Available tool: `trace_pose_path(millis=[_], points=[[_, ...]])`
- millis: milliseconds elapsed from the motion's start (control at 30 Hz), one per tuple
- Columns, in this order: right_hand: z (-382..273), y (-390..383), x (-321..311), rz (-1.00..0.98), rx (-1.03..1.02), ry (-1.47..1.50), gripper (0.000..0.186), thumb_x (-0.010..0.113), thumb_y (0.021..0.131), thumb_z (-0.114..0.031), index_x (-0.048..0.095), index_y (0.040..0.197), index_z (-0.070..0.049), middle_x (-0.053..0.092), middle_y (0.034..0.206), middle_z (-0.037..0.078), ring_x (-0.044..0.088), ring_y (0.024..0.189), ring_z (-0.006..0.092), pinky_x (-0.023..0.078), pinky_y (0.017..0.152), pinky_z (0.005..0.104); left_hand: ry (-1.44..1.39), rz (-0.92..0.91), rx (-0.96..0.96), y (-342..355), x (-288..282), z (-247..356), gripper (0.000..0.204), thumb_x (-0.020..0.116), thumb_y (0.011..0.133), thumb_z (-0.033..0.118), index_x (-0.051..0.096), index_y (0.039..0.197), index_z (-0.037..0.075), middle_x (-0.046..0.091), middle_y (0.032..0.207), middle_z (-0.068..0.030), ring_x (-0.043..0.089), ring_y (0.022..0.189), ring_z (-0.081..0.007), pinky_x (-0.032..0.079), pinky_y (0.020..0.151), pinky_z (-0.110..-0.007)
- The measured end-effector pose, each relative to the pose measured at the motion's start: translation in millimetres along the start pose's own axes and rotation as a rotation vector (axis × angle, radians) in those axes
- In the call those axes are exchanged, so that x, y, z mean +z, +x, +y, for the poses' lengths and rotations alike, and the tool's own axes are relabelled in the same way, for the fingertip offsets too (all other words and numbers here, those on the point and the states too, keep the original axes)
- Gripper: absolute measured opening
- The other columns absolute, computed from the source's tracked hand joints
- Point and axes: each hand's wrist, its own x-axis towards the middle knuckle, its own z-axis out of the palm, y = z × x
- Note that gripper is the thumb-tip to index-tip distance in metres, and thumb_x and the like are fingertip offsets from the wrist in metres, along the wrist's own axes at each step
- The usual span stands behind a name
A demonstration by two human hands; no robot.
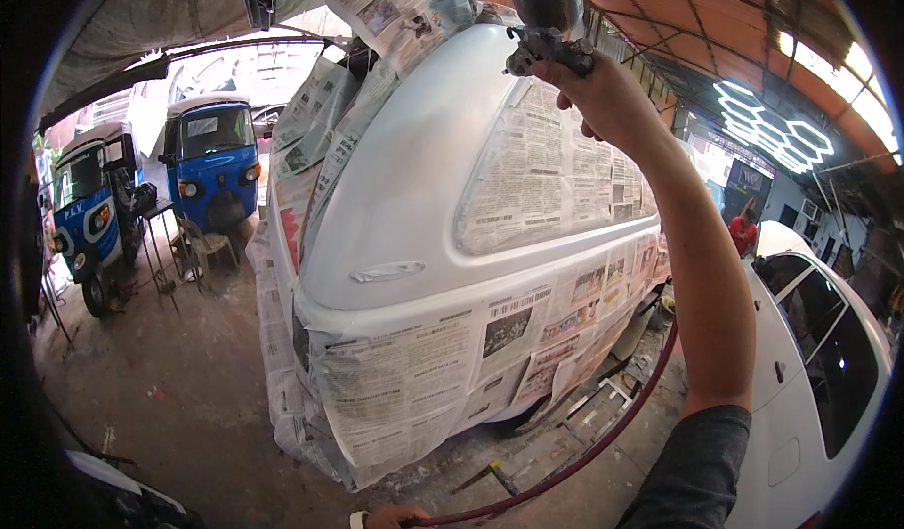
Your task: The person paints a car panel using a spray gun, moving the gun in steady strokes across the surface and periodically wiping the area with a cloth.
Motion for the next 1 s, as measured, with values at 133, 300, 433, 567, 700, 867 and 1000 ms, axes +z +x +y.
trace_pose_path(millis=[133, 300, 433, 567, 700, 867, 1000], points=[[-10, -7, 0, -0.117, 0.021, 0.012, 0.046, 0.066, 0.092, -0.049, 0.064, 0.091, -0.004, 0.055, 0.063, 0.0, 0.043, 0.038, 0.0058, 0.036, 0.035, 0.0248, 0.017, -0.048, -0.018, -4, -4, 6, 0.012, 0.076, 0.087, 0.016, 0.07, 0.093, 0.007, 0.066, 0.075, -0.0023, 0.059, 0.066, -0.01, 0.048, 0.059, -0.028], [-45, -37, 4, -0.259, -0.045, -0.006, 0.046, 0.059, 0.096, -0.049, 0.059, 0.082, -0.005, 0.06, 0.063, 0.0, 0.045, 0.036, 0.0049, 0.036, 0.036, 0.0211, 0.068, -0.121, -0.067, -11, -9, 31, 0.015, 0.076, 0.086, 0.018, 0.07, 0.093, 0.007, 0.066, 0.073, -0.0048, 0.059, 0.063, -0.0115, 0.048, 0.056, -0.029], [-59, -45, 2, -0.384, -0.035, 0.081, 0.04, 0.058, 0.097, -0.045, 0.06, 0.091, -0.005, 0.064, 0.068, 0.002, 0.046, 0.037, 0.0044, 0.036, 0.036, 0.0196, 0.133, -0.11, 0.04, -16, -13, 26, 0.016, 0.076, 0.087, 0.021, 0.069, 0.092, 0.008, 0.066, 0.073, -0.006, 0.059, 0.062, -0.0133, 0.048, 0.055, -0.031], [-59, -32, 9, -0.333, -0.071, 0.014, 0.043, 0.059, 0.096, -0.047, 0.06, 0.087, -0.005, 0.063, 0.067, 0.002, 0.047, 0.037, 0.005, 0.037, 0.035, 0.02, 0.152, -0.094, 0.162, -22, -16, 29, 0.017, 0.075, 0.088, 0.023, 0.068, 0.091, 0.008, 0.065, 0.073, -0.0063, 0.06, 0.062, -0.0152, 0.048, 0.055, -0.032], [-52, -6, 12, -0.181, -0.056, -0.125, 0.047, 0.06, 0.095, -0.051, 0.059, 0.082, -0.006, 0.061, 0.065, 0.001, 0.047, 0.036, 0.0056, 0.038, 0.035, 0.0213, 0.058, -0.098, 0.169, -31, -22, 31, 0.017, 0.074, 0.088, 0.023, 0.067, 0.091, 0.008, 0.064, 0.073, -0.007, 0.059, 0.063, -0.0165, 0.048, 0.056, -0.033], [-50, 10, 13, -0.016, -0.08, -0.141, 0.047, 0.06, 0.095, -0.052, 0.057, 0.102, -0.005, 0.061, 0.067, 0.0, 0.047, 0.036, 0.0059, 0.038, 0.033, 0.0223, 0.165, -0.1, 0.157, -41, -37, 30, 0.015, 0.072, 0.089, 0.022, 0.068, 0.092, 0.008, 0.064, 0.074, -0.0071, 0.059, 0.065, -0.0164, 0.048, 0.059, -0.033], [-58, 0, 19, -0.032, -0.083, -0.129, 0.046, 0.06, 0.095, -0.05, 0.057, 0.102, -0.005, 0.06, 0.066, 0.0, 0.046, 0.036, 0.0053, 0.036, 0.033, 0.0221, 0.198, -0.091, 0.111, -51, -45, 20, 0.016, 0.07, 0.091, 0.022, 0.069, 0.094, 0.007, 0.066, 0.078, -0.0077, 0.06, 0.068, -0.0176, 0.048, 0.061, -0.033]])
